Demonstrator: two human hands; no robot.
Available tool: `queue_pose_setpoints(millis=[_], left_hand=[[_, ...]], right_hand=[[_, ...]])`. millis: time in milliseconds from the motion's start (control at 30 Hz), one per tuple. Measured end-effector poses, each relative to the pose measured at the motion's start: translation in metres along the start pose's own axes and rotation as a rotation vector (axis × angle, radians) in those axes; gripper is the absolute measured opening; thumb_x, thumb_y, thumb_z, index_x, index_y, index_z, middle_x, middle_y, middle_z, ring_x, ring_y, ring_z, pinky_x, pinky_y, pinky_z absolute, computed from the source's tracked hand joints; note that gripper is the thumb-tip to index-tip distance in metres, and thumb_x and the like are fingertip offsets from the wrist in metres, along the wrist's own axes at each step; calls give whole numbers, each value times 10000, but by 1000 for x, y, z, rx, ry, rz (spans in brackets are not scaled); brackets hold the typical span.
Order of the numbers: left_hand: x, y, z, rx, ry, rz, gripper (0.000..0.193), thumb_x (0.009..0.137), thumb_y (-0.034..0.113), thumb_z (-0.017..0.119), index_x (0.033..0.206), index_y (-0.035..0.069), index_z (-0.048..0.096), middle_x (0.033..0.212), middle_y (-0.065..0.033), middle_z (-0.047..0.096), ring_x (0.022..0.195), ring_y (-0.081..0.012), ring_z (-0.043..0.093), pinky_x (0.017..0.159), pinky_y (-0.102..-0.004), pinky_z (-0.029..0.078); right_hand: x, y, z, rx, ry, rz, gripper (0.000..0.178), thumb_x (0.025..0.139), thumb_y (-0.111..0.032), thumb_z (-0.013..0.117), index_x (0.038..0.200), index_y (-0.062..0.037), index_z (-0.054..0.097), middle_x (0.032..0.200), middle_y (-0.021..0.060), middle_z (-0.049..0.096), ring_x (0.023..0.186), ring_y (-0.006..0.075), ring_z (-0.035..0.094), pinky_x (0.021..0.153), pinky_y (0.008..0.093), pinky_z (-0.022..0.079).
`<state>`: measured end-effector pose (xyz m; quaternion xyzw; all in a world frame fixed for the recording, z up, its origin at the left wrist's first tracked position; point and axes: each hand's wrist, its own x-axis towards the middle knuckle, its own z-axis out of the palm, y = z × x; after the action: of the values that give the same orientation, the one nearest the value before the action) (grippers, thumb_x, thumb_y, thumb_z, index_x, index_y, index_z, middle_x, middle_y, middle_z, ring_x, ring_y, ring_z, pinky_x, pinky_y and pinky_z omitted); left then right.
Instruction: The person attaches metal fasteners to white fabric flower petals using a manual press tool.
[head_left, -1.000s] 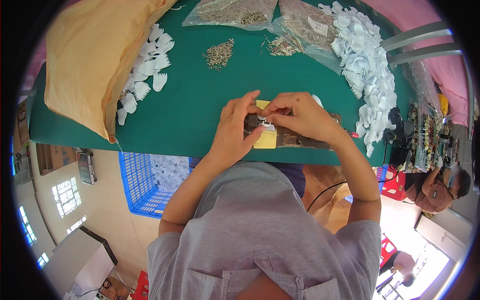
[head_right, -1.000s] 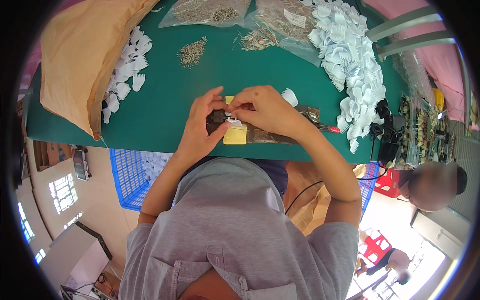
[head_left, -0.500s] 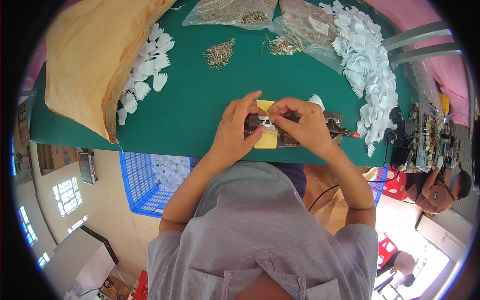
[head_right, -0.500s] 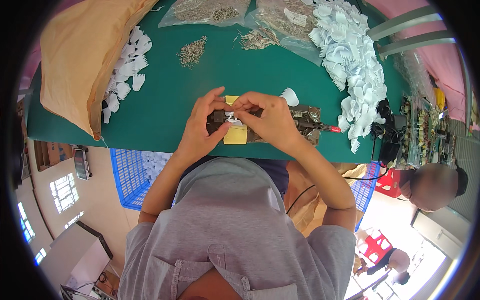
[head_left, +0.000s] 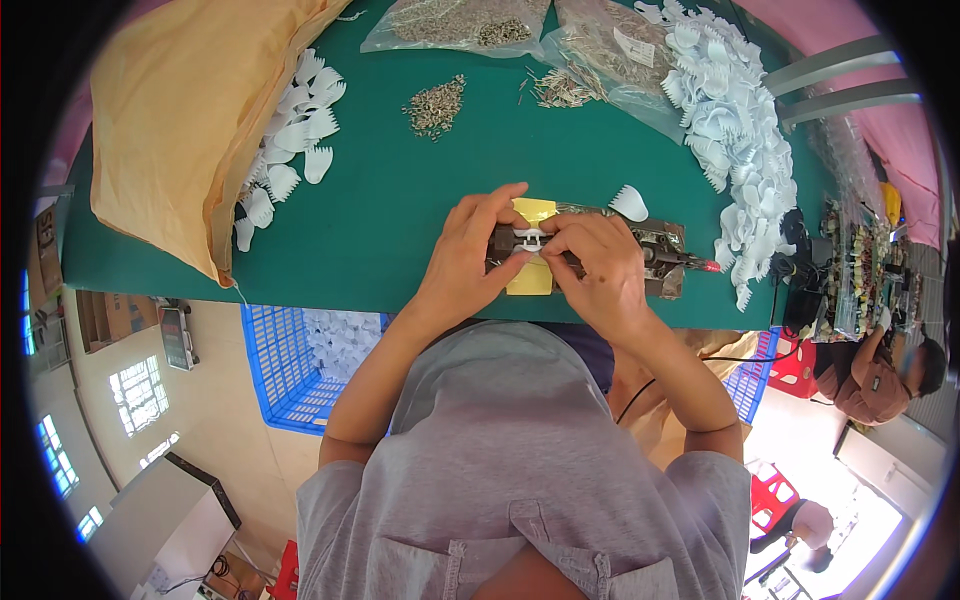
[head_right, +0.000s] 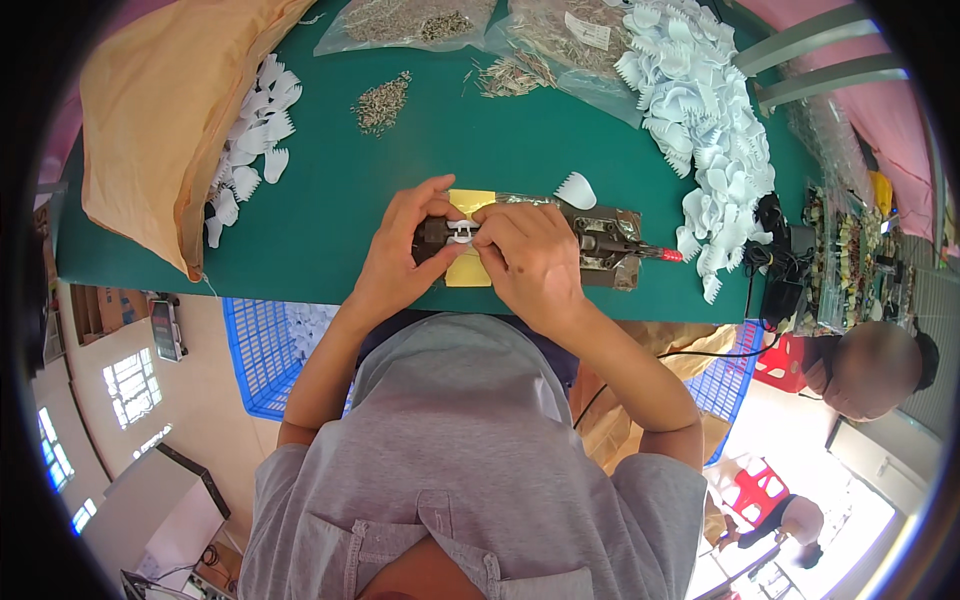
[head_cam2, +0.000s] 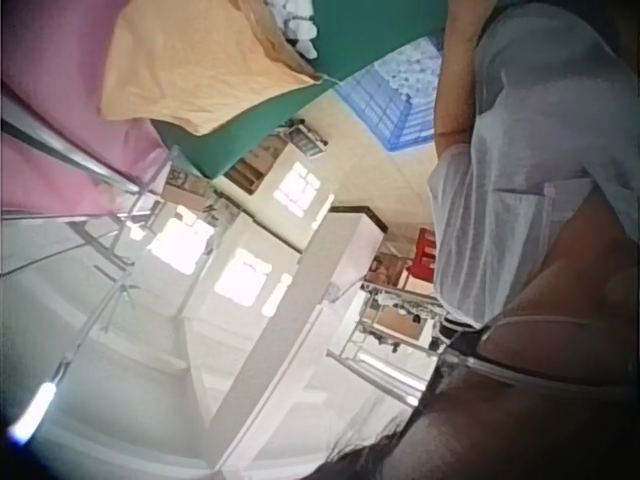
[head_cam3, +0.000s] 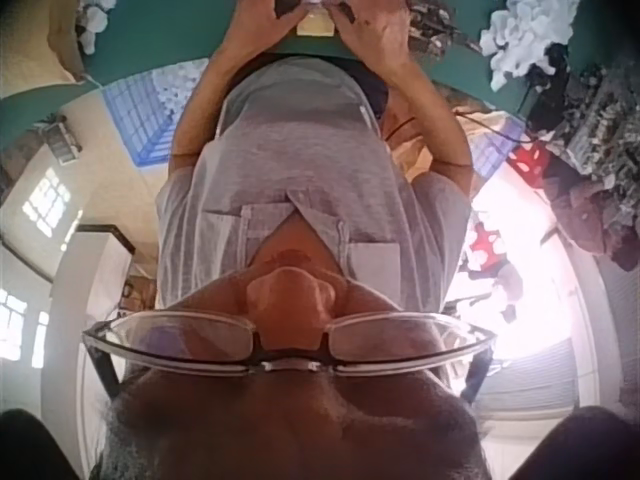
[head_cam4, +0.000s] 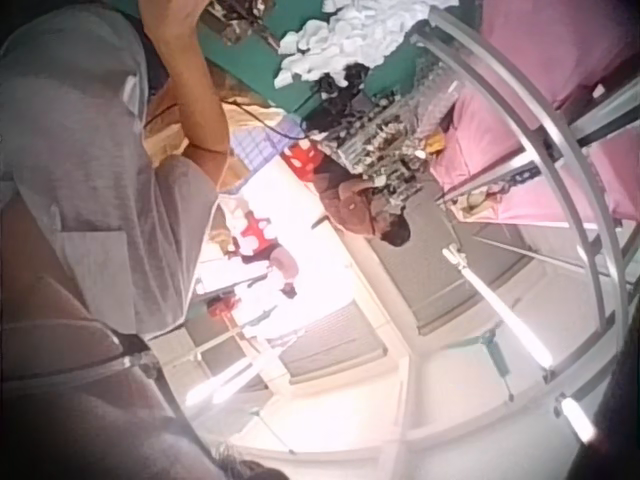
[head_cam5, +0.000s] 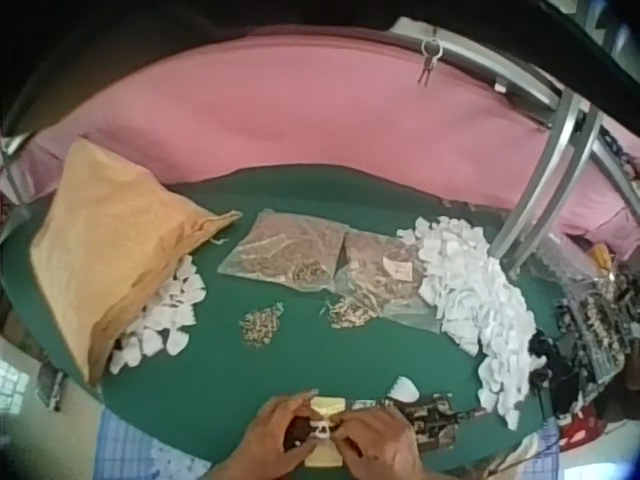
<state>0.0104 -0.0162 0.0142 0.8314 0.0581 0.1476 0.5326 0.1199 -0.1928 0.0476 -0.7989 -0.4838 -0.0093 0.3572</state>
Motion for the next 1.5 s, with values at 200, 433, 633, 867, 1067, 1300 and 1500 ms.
queue_pose_setpoints(millis=[200,433,633,867,1067,1300,1500], left_hand=[[2,2,2,-3,10,35,606,844,-5,789,1409,70,585,1130,-74,680,1165,-267,596,998,-380,503],[9,-5,-5,256,-12,259,277,849,131,791,1124,131,762,1071,-51,700,1107,-285,601,945,-416,476],[13,-8,-2,252,29,317,266,838,130,790,1102,134,765,1032,-44,718,1055,-285,623,937,-417,475],[9,-8,2,219,75,332,273,832,150,788,1104,154,768,976,-21,695,1018,-259,615,921,-409,461],[6,-10,3,203,76,320,281,838,159,795,1117,156,769,972,-11,696,1030,-255,608,923,-408,455],[9,-10,0,197,68,338,307,822,106,807,1125,145,770,984,-26,708,1027,-264,606,888,-393,491],[9,-9,1,182,56,320,310,822,105,808,1127,149,770,985,-25,702,1031,-264,605,893,-391,494]], right_hand=[[5,1,-18,390,-59,367,152,854,-38,784,983,-46,704,977,68,746,853,240,722,734,357,565],[8,86,-60,-132,-23,460,195,838,-110,806,1020,-64,751,951,66,750,797,202,709,680,341,545],[27,84,-54,25,-54,446,186,850,-138,805,1011,-57,759,922,72,770,817,202,740,711,329,562],[91,113,-18,-71,-159,337,122,866,-139,757,974,-81,748,906,69,776,823,223,757,749,360,586],[122,127,1,-215,-108,252,101,861,-133,755,951,-90,738,944,71,740,844,247,736,763,388,579],[135,142,1,-239,-253,214,74,865,-142,717,898,-76,713,943,96,714,875,317,717,783,446,572],[126,158,-2,-287,-304,13,113,871,-132,690,908,-26,686,922,122,713,849,325,701,779,452,561]])
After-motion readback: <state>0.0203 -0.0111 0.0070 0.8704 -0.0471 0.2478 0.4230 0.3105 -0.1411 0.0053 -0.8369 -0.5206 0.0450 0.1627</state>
